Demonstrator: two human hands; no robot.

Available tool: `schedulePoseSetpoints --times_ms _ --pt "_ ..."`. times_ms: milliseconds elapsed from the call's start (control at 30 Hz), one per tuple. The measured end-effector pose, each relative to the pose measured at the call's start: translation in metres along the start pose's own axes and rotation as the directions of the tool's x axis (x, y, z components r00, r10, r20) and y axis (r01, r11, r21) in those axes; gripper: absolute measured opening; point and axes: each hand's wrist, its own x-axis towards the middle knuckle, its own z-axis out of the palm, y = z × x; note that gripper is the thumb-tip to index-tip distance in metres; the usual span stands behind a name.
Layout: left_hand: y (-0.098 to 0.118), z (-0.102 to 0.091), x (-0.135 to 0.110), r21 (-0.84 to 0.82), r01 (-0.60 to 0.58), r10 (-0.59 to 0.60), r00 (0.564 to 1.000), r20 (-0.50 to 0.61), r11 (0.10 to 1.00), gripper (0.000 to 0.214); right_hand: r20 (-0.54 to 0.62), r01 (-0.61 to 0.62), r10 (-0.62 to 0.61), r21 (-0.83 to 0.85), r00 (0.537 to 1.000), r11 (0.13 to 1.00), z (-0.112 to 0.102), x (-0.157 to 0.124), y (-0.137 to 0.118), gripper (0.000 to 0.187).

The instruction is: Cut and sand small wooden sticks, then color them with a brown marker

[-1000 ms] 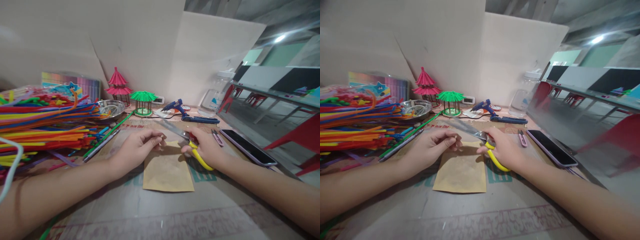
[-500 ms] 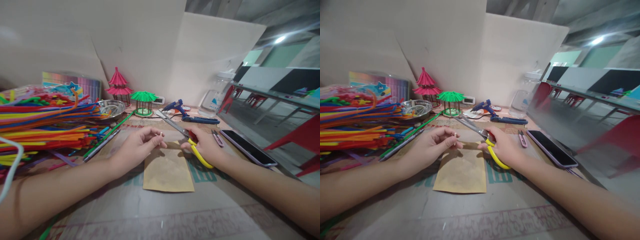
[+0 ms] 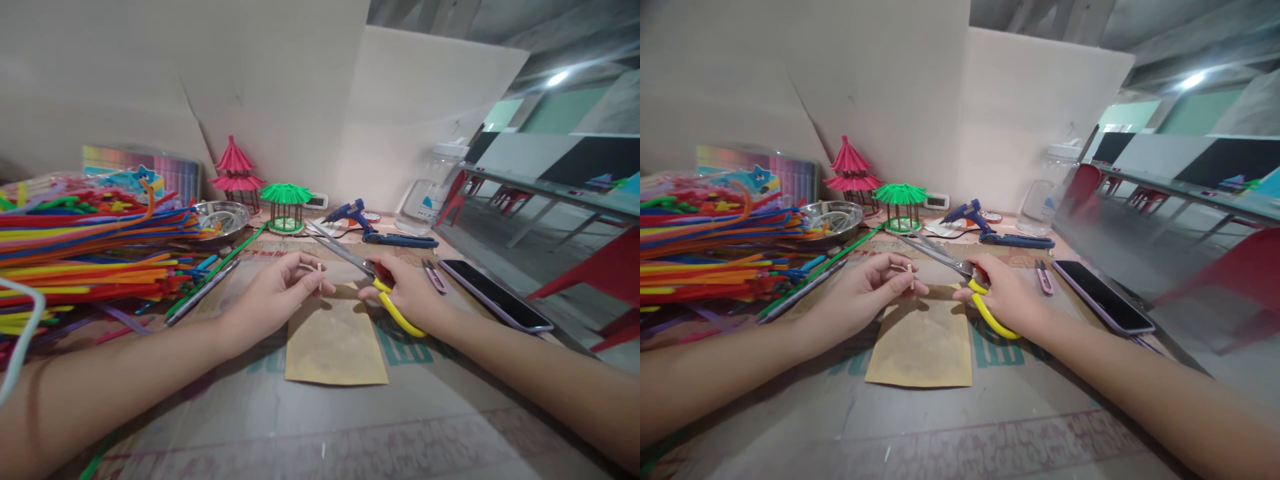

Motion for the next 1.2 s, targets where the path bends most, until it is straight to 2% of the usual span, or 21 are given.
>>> schedulePoseSetpoints --times_ms 133,233,367,467,600,733,900,967,1033,1133,1200 --pt "0.001 0.0 0.0 0.048 -0.01 0.011 1.0 -0.007 0.999 0.025 0.021 0.036 -0.036 -0.022 0.999 0.999 -0.002 -0.002 0.001 0.044" --pt "0.006 -0.001 -0.001 0.132 -0.047 0.05 0.999 -0.02 0.99 0.024 0.0 0.019 -0.019 -0.036 1.0 0.999 -0.008 0.003 0.004 0.042" --pt "0.014 -0.003 -0.002 0.286 -0.095 0.107 0.994 -0.026 0.953 0.031 -0.057 -0.021 0.015 -0.11 0.998 0.994 -0.026 0.019 0.019 0.046" --pt "0.015 -0.004 -0.002 0.332 -0.083 0.096 0.995 -0.022 0.94 0.034 -0.036 0.031 -0.038 -0.171 0.999 0.985 -0.042 0.032 0.036 0.047" --pt "0.007 -0.004 -0.001 0.315 -0.04 0.044 0.999 -0.005 0.948 0.034 0.031 0.087 -0.082 -0.198 0.996 0.976 -0.049 0.041 0.065 0.048" --pt "-0.001 -0.004 0.001 0.2 0.027 -0.024 1.0 -0.016 0.979 0.027 0.055 0.046 -0.032 -0.285 0.998 0.958 -0.041 0.043 0.095 0.048" --pt "-0.006 -0.003 0.002 0.145 0.056 -0.053 0.998 -0.022 0.988 0.032 0.07 0.063 -0.04 -0.369 0.997 0.927 -0.039 0.044 0.118 0.04" --pt "-0.005 -0.003 0.002 0.131 0.036 -0.035 0.999 -0.013 0.991 0.03 0.057 0.083 -0.066 -0.375 0.996 0.923 -0.041 0.045 0.116 0.035" --pt "-0.005 -0.003 0.001 0.137 0.009 -0.007 1.0 -0.011 0.991 0.028 0.014 0.104 -0.107 -0.384 0.994 0.918 -0.042 0.043 0.101 0.031" --pt "-0.002 -0.003 0.0 0.206 -0.007 0.01 1.0 -0.01 0.979 0.029 -0.025 0.183 -0.203 -0.344 0.979 0.921 -0.035 0.031 0.058 0.029" --pt "0.001 -0.002 -0.001 0.212 0.001 -0.002 1.0 0.003 0.977 0.03 -0.051 0.333 -0.365 -0.306 0.93 0.892 -0.027 0.016 0.022 0.023"
